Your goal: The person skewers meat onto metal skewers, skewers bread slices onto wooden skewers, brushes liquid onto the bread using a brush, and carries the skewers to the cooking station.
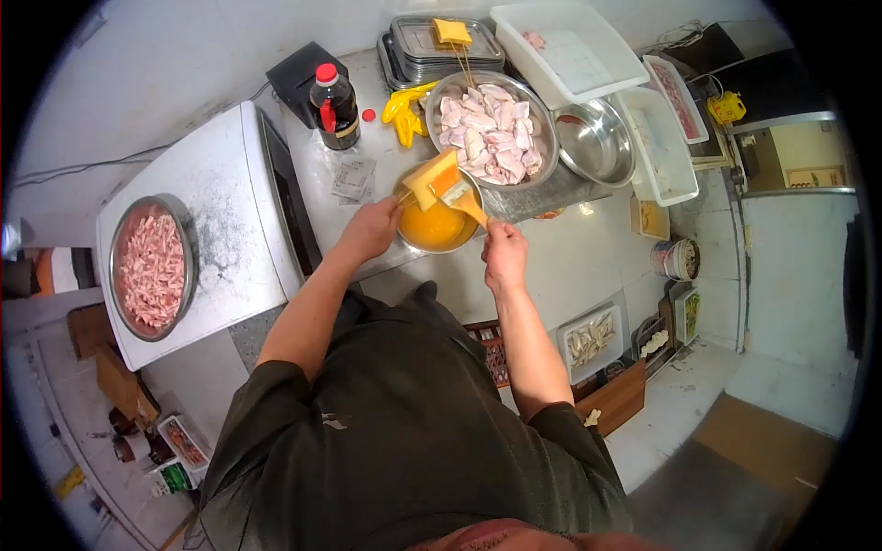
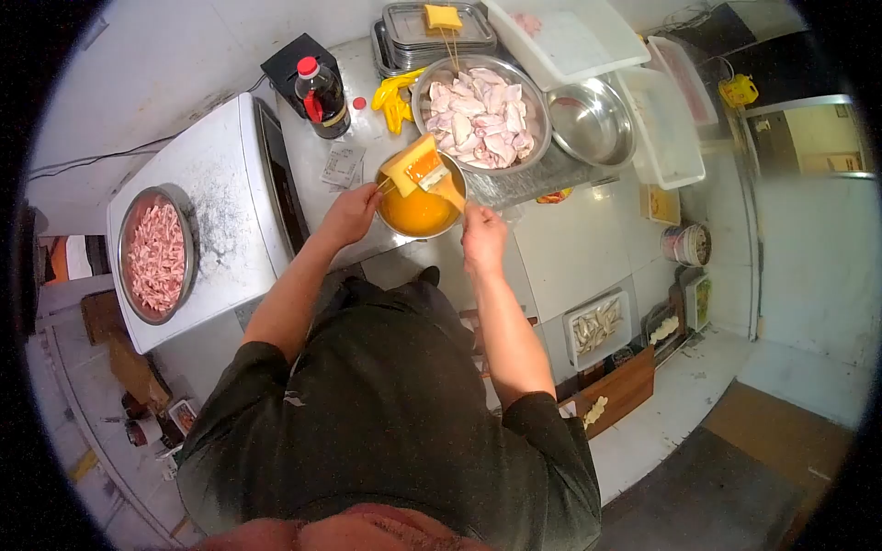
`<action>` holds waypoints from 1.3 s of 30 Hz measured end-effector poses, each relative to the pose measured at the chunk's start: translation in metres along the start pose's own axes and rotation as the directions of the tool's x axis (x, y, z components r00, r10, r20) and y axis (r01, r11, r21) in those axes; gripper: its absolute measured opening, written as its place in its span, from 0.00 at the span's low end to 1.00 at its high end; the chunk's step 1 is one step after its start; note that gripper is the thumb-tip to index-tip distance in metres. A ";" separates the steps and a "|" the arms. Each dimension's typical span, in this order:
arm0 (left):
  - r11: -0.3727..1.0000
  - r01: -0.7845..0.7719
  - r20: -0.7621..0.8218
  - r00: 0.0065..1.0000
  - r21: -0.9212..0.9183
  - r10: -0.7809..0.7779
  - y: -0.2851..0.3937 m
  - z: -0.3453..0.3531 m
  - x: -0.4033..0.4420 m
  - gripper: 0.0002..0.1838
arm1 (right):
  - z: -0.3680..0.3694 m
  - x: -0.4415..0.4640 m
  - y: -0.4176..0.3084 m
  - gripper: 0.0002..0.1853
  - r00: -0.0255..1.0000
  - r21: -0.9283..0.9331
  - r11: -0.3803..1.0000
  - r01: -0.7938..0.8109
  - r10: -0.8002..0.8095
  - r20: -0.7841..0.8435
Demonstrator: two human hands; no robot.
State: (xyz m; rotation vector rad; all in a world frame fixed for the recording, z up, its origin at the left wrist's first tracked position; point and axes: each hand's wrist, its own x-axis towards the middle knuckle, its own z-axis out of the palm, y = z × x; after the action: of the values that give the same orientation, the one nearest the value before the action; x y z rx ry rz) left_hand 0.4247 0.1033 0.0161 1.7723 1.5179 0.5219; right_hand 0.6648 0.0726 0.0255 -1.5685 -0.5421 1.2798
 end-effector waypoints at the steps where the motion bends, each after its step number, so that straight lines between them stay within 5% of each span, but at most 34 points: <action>1: 0.999 0.009 -0.020 1.000 0.053 -0.008 0.003 -0.001 0.000 0.11 | -0.006 0.001 0.009 0.09 1.000 -0.077 0.997 0.002 -0.004 -0.029; 5: 0.977 -0.092 -0.202 0.971 0.193 0.131 -0.003 -0.006 -0.003 0.10 | -0.039 -0.005 0.016 0.12 0.994 -0.362 0.927 0.098 -0.108 -0.006; 8: 0.968 -0.092 -0.278 0.948 0.233 0.157 -0.017 -0.001 -0.005 0.12 | -0.047 -0.018 -0.008 0.13 0.935 -0.555 0.763 0.331 -0.343 0.085; 11: 0.986 0.047 -0.157 0.987 0.161 -0.021 -0.012 -0.004 -0.009 0.14 | -0.042 -0.030 -0.039 0.13 0.871 -0.660 0.605 0.445 -0.464 0.162; 15: 0.984 0.074 -0.032 0.997 0.163 -0.070 -0.010 -0.001 -0.008 0.15 | -0.017 -0.030 -0.060 0.08 0.617 -0.720 0.201 0.664 -0.691 0.376; 18: 0.989 0.039 0.009 0.999 0.141 -0.040 -0.006 0.006 -0.007 0.14 | 0.006 -0.027 -0.048 0.06 0.450 -0.682 -0.111 0.723 -0.673 0.587; 21: 0.994 0.006 -0.031 1.000 0.108 -0.002 -0.010 0.008 -0.003 0.12 | 0.020 -0.044 -0.032 0.07 0.415 -0.586 -0.164 0.793 -0.559 0.718; 26: 0.996 0.061 -0.073 0.996 0.058 -0.057 -0.029 -0.009 -0.006 0.11 | 0.001 -0.020 -0.023 0.10 0.609 -0.688 -0.050 0.724 -0.422 0.672; 33: 0.998 0.025 -0.067 0.997 -0.063 -0.029 -0.036 -0.013 -0.003 0.11 | 0.037 0.030 0.003 0.14 0.777 -0.785 -0.147 0.602 -0.117 0.618; 39: 0.998 0.052 -0.035 0.998 -0.047 -0.054 -0.043 -0.011 0.003 0.12 | -0.014 0.021 -0.011 0.12 0.821 -0.641 0.521 0.564 -0.273 0.501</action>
State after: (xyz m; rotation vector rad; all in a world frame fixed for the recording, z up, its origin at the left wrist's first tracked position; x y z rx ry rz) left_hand 0.3891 0.1109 -0.0093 1.6914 1.5616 0.5604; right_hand 0.6871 0.0884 0.0243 -1.6955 -1.8040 0.9467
